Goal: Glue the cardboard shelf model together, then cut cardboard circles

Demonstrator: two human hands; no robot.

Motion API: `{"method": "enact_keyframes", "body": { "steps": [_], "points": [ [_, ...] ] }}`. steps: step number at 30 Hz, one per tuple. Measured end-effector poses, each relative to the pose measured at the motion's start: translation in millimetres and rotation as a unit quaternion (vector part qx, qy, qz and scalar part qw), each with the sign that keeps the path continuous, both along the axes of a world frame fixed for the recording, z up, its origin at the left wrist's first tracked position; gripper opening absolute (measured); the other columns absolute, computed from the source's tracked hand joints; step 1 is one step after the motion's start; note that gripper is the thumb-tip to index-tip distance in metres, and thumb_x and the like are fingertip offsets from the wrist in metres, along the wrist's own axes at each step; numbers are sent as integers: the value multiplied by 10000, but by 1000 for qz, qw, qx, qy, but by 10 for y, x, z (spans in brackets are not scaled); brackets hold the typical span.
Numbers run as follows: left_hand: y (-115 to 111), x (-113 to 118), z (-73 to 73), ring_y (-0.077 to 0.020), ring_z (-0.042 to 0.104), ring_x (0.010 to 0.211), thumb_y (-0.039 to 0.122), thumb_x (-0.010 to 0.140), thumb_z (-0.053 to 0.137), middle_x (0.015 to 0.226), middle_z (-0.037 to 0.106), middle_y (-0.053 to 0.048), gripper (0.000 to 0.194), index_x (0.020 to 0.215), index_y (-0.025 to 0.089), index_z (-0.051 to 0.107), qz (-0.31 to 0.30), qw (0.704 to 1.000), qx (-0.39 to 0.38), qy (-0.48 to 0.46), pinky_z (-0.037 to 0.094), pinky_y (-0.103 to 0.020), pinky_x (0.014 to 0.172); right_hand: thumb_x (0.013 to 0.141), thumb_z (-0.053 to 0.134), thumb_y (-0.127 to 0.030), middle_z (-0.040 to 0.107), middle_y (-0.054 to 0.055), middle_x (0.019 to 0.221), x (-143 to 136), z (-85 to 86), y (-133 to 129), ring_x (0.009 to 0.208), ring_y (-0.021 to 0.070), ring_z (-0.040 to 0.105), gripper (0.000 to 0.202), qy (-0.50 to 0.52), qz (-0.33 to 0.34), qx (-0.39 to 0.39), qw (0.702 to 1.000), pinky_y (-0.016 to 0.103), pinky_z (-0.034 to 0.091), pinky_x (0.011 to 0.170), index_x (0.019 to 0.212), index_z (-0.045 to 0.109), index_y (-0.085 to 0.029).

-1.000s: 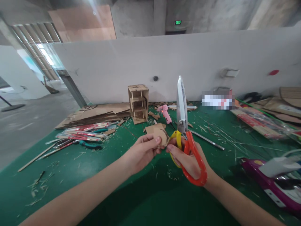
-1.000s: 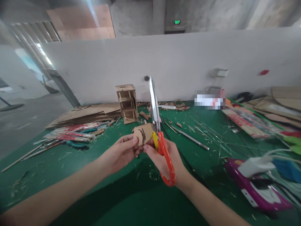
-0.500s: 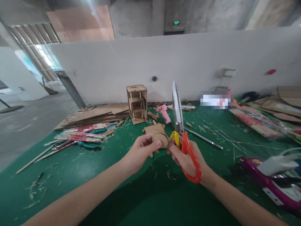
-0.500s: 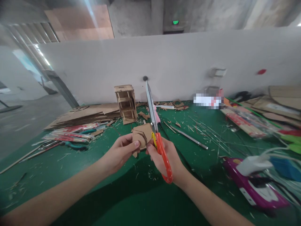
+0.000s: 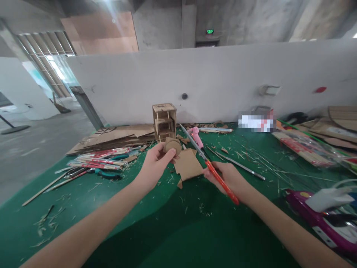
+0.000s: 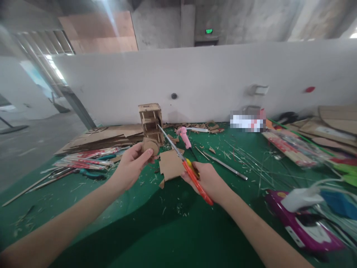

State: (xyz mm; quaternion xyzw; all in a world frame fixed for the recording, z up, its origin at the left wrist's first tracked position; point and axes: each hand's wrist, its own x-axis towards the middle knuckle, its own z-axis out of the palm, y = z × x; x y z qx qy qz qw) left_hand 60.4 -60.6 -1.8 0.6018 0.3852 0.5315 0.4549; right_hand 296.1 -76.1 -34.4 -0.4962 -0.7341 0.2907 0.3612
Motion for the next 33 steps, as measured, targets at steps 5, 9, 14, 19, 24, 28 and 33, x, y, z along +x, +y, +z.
{"method": "enact_keyframes", "body": {
  "steps": [5,9,14,19,24,28,33],
  "points": [
    [43,-58,18,-133,611,780,357,843,644,884,644,-16,235,977,164,633,-2,999,28,-30,503,-249,731,823,623,-506,636,32,740,31,7,-43,578,152,552,315,-36,58,-35,997,261,429,531,866,610,-194],
    [14,-49,48,-148,652,784,367,845,647,898,676,-35,283,1027,151,631,-8,1000,20,-13,529,-266,750,866,560,-525,628,39,762,11,36,-75,595,153,549,333,-95,72,-50,992,259,405,533,900,573,-194],
    [-28,-25,56,-148,673,784,345,852,646,942,696,-55,303,1072,137,626,-14,1000,9,4,545,-266,752,913,449,-541,617,45,763,-35,101,-90,598,159,540,358,-163,65,-44,983,275,388,543,899,533,-193],
    [-46,-14,75,-153,682,807,334,847,654,983,713,-73,296,1055,123,645,-14,1000,0,4,559,-264,757,895,448,-565,593,34,698,-84,168,-106,580,164,520,374,-223,22,-33,974,278,359,535,762,476,-217],
    [-40,-6,76,-134,663,805,329,838,668,984,719,-67,270,1012,122,666,-22,1000,-2,-18,567,-256,766,897,419,-583,587,37,674,-91,179,-121,576,171,520,408,-256,8,-12,967,279,345,540,701,447,-226],
    [-46,-5,78,-133,661,818,326,838,674,971,721,-69,263,998,117,669,-29,999,-13,-23,564,-250,770,873,424,-629,561,36,626,-56,164,-112,549,171,486,449,-290,-13,18,957,281,327,529,660,405,-234],
    [-74,-15,109,-131,657,817,337,845,668,969,715,-54,244,989,140,676,-36,999,-16,-19,553,-254,783,878,426,-614,536,25,584,-25,111,-82,525,171,477,440,-314,-40,57,947,282,311,527,651,391,-238]
  ]
}}
